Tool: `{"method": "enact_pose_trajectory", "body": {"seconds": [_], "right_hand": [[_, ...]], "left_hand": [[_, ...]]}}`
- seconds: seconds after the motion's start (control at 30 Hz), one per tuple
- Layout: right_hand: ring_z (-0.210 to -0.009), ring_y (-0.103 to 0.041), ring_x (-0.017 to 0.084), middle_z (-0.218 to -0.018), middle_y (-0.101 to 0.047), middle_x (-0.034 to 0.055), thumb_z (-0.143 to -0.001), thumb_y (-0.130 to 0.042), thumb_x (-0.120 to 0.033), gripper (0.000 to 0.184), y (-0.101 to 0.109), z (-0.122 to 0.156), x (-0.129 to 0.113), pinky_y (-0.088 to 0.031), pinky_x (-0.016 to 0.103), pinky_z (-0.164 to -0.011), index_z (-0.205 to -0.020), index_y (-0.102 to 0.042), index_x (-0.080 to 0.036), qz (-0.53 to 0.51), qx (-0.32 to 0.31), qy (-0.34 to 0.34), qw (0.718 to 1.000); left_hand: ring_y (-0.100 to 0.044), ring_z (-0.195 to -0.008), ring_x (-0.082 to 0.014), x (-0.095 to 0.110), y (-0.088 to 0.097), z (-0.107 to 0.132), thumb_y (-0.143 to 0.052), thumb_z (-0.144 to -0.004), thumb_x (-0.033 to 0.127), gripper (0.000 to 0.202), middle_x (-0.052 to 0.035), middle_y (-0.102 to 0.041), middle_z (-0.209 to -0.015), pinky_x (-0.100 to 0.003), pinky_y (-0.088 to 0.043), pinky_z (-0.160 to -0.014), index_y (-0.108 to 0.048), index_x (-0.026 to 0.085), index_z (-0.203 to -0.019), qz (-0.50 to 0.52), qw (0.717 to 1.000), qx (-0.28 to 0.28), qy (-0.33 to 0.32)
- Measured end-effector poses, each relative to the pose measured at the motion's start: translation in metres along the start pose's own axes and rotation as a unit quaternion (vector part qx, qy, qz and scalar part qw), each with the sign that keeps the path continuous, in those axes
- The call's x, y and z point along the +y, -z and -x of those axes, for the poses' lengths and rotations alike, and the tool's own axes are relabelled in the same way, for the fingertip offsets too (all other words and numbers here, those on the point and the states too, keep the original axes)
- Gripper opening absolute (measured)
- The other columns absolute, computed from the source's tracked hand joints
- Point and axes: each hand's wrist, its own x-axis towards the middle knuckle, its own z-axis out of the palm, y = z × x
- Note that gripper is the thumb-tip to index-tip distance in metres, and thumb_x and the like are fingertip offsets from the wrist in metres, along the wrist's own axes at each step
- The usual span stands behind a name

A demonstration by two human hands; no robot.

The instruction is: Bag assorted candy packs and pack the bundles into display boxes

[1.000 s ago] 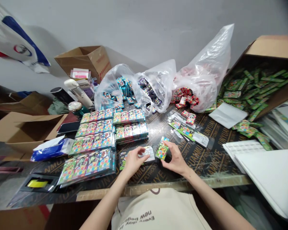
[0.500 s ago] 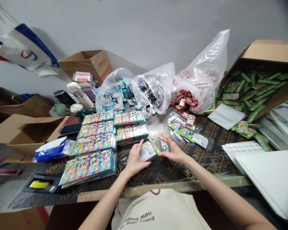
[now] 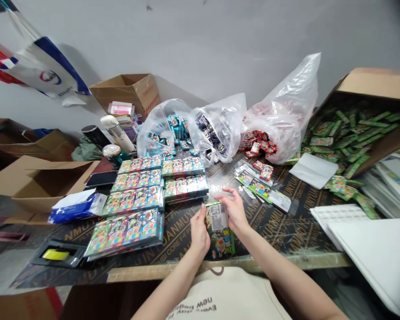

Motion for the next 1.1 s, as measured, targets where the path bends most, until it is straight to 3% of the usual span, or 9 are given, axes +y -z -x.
{"method": "enact_pose_trajectory", "body": {"seconds": [0.17, 0.27, 0.37, 0.47, 0.53, 0.7, 0.93, 1.0, 1.1], "right_hand": [[-0.065, -0.064, 0.017, -0.072, -0.068, -0.0015, -0.063, -0.059, -0.016, 0.043, 0.012, 0.007, -0.015, -0.048, 0.028, -0.061, -0.102, -0.043, -0.023, -0.106, -0.034, -0.072, 0.991], [-0.072, -0.065, 0.018, -0.081, -0.07, 0.0019, -0.057, -0.061, -0.008, 0.045, 0.022, 0.001, -0.019, -0.048, 0.031, -0.068, -0.097, -0.049, -0.021, -0.106, -0.065, -0.143, 0.982], [-0.067, -0.063, 0.015, -0.078, -0.07, 0.0026, -0.056, -0.067, -0.011, 0.027, 0.034, -0.005, -0.018, -0.047, 0.028, -0.066, -0.081, -0.059, -0.017, -0.027, -0.092, -0.133, 0.986], [-0.071, -0.062, 0.016, -0.078, -0.07, 0.0036, -0.062, -0.07, -0.025, 0.014, 0.045, -0.005, -0.016, -0.047, 0.03, -0.07, -0.072, -0.066, -0.017, 0.102, -0.115, 0.023, 0.988], [-0.076, -0.062, 0.019, -0.079, -0.07, 0.0036, -0.066, -0.069, -0.032, 0.016, 0.048, -0.003, -0.016, -0.046, 0.033, -0.076, -0.075, -0.07, -0.019, 0.169, -0.129, 0.103, 0.972], [-0.067, -0.06, 0.018, -0.073, -0.069, 0.0028, -0.068, -0.067, -0.04, 0.024, 0.048, -0.004, -0.022, -0.047, 0.032, -0.067, -0.076, -0.071, -0.018, 0.219, -0.14, 0.107, 0.96], [-0.057, -0.056, 0.012, -0.064, -0.065, 0.0002, -0.066, -0.068, -0.037, 0.022, 0.046, -0.01, -0.03, -0.043, 0.025, -0.058, -0.07, -0.066, -0.016, 0.241, -0.188, 0.111, 0.946], [-0.057, -0.056, 0.012, -0.064, -0.065, 0.0004, -0.066, -0.068, -0.037, 0.021, 0.048, -0.011, -0.032, -0.044, 0.026, -0.059, -0.07, -0.066, -0.016, 0.246, -0.198, 0.112, 0.942], [-0.058, -0.057, 0.014, -0.063, -0.066, 0.0008, -0.066, -0.068, -0.038, 0.022, 0.052, -0.009, -0.035, -0.046, 0.028, -0.061, -0.069, -0.067, -0.016, 0.249, -0.204, 0.11, 0.94]], "left_hand": [[-0.056, -0.05, -0.0102, 0.027, -0.005, -0.013, -0.065, -0.062, 0.03, 0.02, -0.0007, -0.063, -0.06, -0.021, -0.043, -0.052, -0.062, 0.012, -0.068, -0.008, 0.99, -0.029, 0.137], [-0.055, -0.051, -0.0098, 0.04, -0.007, -0.023, -0.064, -0.057, 0.019, 0.018, -0.0012, -0.063, -0.062, -0.02, -0.041, -0.051, -0.064, 0.013, -0.074, -0.037, 0.984, -0.075, 0.16], [-0.057, -0.058, -0.0097, 0.049, -0.008, -0.026, -0.066, -0.056, 0.013, 0.021, -0.0017, -0.066, -0.069, -0.019, -0.042, -0.056, -0.066, 0.015, -0.076, -0.124, 0.983, -0.113, 0.079], [-0.058, -0.066, -0.0129, 0.055, -0.007, -0.026, -0.071, -0.058, 0.02, 0.012, -0.0037, -0.066, -0.071, -0.022, -0.044, -0.064, -0.067, 0.014, -0.068, -0.279, 0.945, -0.155, -0.068], [-0.059, -0.065, -0.0149, 0.058, -0.008, -0.028, -0.073, -0.058, 0.026, 0.014, -0.0045, -0.067, -0.07, -0.024, -0.044, -0.064, -0.066, 0.014, -0.062, -0.337, 0.919, -0.171, -0.111], [-0.056, -0.055, -0.0126, 0.066, -0.011, -0.036, -0.075, -0.056, 0.029, 0.021, -0.0028, -0.065, -0.062, -0.023, -0.044, -0.056, -0.067, 0.013, -0.067, -0.35, 0.912, -0.201, -0.07], [-0.055, -0.049, -0.0119, 0.074, -0.017, -0.042, -0.072, -0.058, 0.027, 0.015, -0.0033, -0.064, -0.056, -0.023, -0.043, -0.051, -0.069, 0.013, -0.063, -0.379, 0.894, -0.238, -0.04], [-0.055, -0.048, -0.0122, 0.075, -0.019, -0.041, -0.071, -0.059, 0.026, 0.013, -0.0033, -0.064, -0.054, -0.023, -0.042, -0.05, -0.069, 0.014, -0.061, -0.414, 0.877, -0.239, -0.054], [-0.057, -0.054, -0.0142, 0.077, -0.021, -0.036, -0.067, -0.063, 0.024, 0.01, -0.004, -0.064, -0.057, -0.023, -0.042, -0.052, -0.068, 0.015, -0.058, -0.486, 0.822, -0.263, -0.137]]}}
